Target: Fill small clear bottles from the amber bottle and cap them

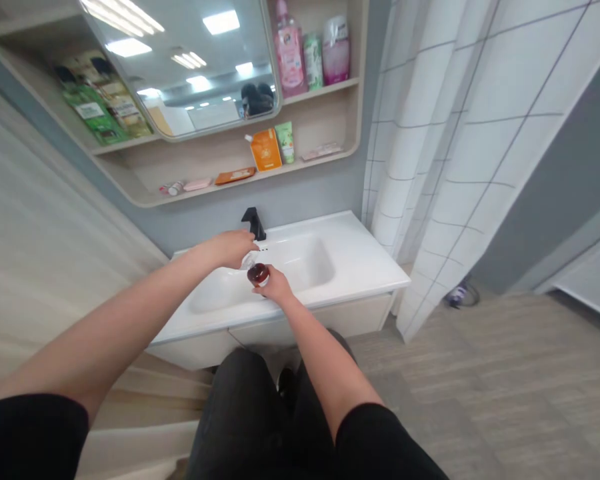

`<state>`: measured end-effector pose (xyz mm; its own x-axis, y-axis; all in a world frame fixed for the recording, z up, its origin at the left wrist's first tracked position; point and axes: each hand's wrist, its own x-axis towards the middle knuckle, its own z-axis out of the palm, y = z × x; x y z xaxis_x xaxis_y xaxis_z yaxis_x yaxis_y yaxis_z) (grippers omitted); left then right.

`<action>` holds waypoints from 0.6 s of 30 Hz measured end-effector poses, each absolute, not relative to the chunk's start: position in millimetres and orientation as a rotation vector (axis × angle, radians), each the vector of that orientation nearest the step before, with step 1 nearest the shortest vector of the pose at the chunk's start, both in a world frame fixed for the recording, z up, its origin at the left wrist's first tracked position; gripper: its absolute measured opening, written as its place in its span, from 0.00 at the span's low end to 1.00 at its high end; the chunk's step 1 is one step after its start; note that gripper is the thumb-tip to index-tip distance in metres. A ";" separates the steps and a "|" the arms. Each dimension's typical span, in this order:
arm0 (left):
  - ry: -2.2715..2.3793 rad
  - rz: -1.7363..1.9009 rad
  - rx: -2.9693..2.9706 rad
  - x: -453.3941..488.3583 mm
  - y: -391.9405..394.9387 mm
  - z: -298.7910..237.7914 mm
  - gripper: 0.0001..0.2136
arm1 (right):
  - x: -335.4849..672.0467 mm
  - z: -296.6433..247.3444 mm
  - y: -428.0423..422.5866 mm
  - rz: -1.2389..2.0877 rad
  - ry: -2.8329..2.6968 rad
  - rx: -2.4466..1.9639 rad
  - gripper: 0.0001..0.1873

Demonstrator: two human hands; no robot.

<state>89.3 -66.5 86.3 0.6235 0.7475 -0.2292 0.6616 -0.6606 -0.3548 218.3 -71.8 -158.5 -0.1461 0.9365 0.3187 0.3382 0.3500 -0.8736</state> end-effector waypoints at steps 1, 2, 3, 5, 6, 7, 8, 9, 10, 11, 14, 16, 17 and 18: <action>-1.139 0.537 -2.609 89.8 -66.3 86.0 0.20 | 218.3 -158.3 -72.0 0.807 -1.681 -1.149 0.43; -1.126 0.540 -2.607 90.3 -66.3 85.6 0.20 | 218.2 -158.0 -72.2 0.807 -1.682 -1.148 0.43; -1.117 0.539 -2.606 90.7 -66.6 85.1 0.20 | 218.0 -157.7 -72.4 0.807 -1.684 -1.150 0.43; -1.111 0.529 -2.606 91.7 -67.9 84.1 0.20 | 217.5 -157.3 -72.8 0.804 -1.687 -1.160 0.43; -1.113 0.525 -2.608 92.1 -68.8 83.5 0.21 | 217.2 -157.1 -73.1 0.801 -1.691 -1.163 0.44; -1.115 0.521 -2.610 92.5 -69.7 83.0 0.21 | 217.0 -156.9 -73.4 0.797 -1.695 -1.164 0.44; -1.114 0.518 -2.613 92.8 -70.6 82.5 0.21 | 216.9 -156.8 -73.7 0.794 -1.699 -1.165 0.44; -1.111 0.518 -2.615 93.1 -71.4 82.1 0.21 | 216.8 -156.5 -74.0 0.792 -1.701 -1.164 0.44; -1.109 0.520 -2.614 93.2 -72.0 81.8 0.21 | 216.8 -156.3 -74.4 0.789 -1.704 -1.161 0.43; -1.107 0.523 -2.612 93.4 -72.5 81.6 0.21 | 216.8 -156.0 -74.7 0.789 -1.705 -1.157 0.43; -1.096 0.535 -2.593 94.0 -73.6 81.9 0.21 | 216.9 -155.5 -75.1 0.795 -1.702 -1.148 0.42; -1.085 0.544 -2.583 94.9 -74.7 82.8 0.21 | 216.9 -155.5 -75.1 0.800 -1.701 -1.146 0.42; -1.083 0.547 -2.583 95.5 -75.5 83.4 0.21 | 216.9 -155.6 -75.0 0.801 -1.700 -1.147 0.42; -1.083 0.547 -2.586 96.2 -76.4 84.1 0.20 | 216.9 -155.8 -74.9 0.802 -1.700 -1.145 0.43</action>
